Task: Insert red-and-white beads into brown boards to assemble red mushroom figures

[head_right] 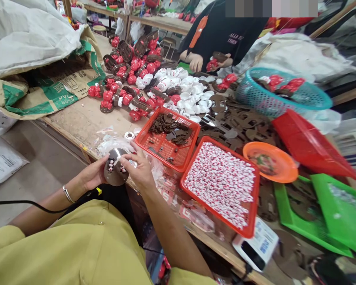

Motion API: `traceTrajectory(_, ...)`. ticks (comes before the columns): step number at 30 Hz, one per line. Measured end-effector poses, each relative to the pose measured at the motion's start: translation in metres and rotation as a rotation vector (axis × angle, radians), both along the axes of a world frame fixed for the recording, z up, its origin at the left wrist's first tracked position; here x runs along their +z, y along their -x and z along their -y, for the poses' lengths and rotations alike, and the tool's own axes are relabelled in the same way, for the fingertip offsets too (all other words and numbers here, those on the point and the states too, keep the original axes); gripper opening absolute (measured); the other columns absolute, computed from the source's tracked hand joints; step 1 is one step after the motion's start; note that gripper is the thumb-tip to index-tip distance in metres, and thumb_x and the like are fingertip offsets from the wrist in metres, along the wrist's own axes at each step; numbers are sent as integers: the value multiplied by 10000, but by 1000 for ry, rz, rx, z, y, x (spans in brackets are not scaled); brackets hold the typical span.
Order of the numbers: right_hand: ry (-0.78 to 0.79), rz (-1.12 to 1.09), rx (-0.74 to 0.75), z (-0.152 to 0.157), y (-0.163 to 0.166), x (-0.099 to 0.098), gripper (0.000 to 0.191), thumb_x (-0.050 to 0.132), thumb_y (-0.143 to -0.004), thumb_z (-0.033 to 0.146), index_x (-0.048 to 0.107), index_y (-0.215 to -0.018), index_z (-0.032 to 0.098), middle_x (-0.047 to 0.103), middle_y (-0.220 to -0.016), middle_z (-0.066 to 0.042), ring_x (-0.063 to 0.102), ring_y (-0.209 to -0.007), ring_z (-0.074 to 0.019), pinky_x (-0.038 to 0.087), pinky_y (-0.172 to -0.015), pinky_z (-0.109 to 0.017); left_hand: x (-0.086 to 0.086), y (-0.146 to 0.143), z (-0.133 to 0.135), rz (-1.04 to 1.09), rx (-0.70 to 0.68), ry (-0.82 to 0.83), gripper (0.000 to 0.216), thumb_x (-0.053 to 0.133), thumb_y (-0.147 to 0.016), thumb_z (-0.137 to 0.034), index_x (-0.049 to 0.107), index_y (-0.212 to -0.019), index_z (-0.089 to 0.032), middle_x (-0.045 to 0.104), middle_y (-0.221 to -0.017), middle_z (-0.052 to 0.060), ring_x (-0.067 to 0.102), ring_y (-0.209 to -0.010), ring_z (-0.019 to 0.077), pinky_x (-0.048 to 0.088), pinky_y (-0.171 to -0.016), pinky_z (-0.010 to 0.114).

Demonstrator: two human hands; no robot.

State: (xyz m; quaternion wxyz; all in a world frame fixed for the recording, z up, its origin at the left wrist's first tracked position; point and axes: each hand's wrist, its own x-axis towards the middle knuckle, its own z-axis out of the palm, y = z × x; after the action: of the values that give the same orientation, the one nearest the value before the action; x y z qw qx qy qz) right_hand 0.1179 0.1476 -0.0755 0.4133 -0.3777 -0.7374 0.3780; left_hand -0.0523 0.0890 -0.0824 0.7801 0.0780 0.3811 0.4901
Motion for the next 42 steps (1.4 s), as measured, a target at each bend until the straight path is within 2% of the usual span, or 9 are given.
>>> traceTrajectory(2,56,-37,-56,8,8,-8,261,649,-870,449,757,-883,212,539,-1374,-144,508,-1289,-303,411,-1060,-529,0,-3,0,17,41,-30,360,642,-872,-415,647,-1161,-200,716,-998,86,681,-821,207,550,-771,355)
traceTrajectory(5,48,10,-145,19,19,-15,227,667,-850,423,765,-845,218,527,-1387,-143,508,-1280,-313,382,-1074,-556,0,-7,1,8,84,-74,337,683,-848,-386,654,-1115,-183,715,-976,79,683,-838,201,554,-759,322)
traceTrajectory(14,-199,153,-220,32,31,-6,129,677,-822,291,704,-726,208,488,-1400,-125,412,-1332,-321,327,-1099,-571,-2,-10,3,0,152,-98,290,734,-810,-351,646,-1017,-168,702,-908,44,681,-818,168,555,-737,268)
traceTrajectory(19,-276,132,-265,34,27,1,67,669,-834,255,672,-886,212,490,-1366,-138,449,-1301,-305,388,-1064,-539,0,-7,2,10,148,-96,283,704,-836,-360,656,-1045,-174,710,-963,54,680,-829,171,560,-752,281)
traceTrajectory(23,-474,208,-148,32,22,1,267,580,-870,153,704,-1057,297,378,-1476,-68,405,-1335,-308,376,-1067,-554,4,-5,1,15,120,-85,316,662,-869,-367,655,-1121,-177,716,-1001,74,684,-845,186,562,-761,297)
traceTrajectory(26,-550,256,-88,30,21,-3,383,554,-850,98,694,-1116,335,356,-1502,-38,390,-1333,-314,368,-1066,-579,5,-6,0,38,121,-87,342,641,-884,-360,647,-1172,-176,714,-1028,86,684,-870,194,560,-771,303)
traceTrajectory(31,-609,280,-138,28,20,-8,393,537,-852,80,683,-1117,332,411,-1464,-47,427,-1304,-303,412,-1036,-581,6,-4,0,29,130,-87,349,642,-880,-379,647,-1183,-205,715,-1036,76,679,-880,197,554,-777,311)
traceTrajectory(35,-575,238,-146,26,15,-7,429,471,-874,53,671,-1159,304,408,-1453,-78,450,-1301,-290,445,-1020,-546,7,-3,0,24,136,-76,335,618,-892,-401,663,-1149,-191,718,-1020,80,678,-869,204,555,-767,320)
traceTrajectory(42,-632,347,-122,24,12,-9,462,493,-865,37,671,-1176,328,413,-1457,-72,433,-1290,-299,395,-1051,-572,7,-5,0,39,117,-70,355,606,-907,-370,634,-1213,-192,711,-1056,84,681,-873,188,555,-791,310)
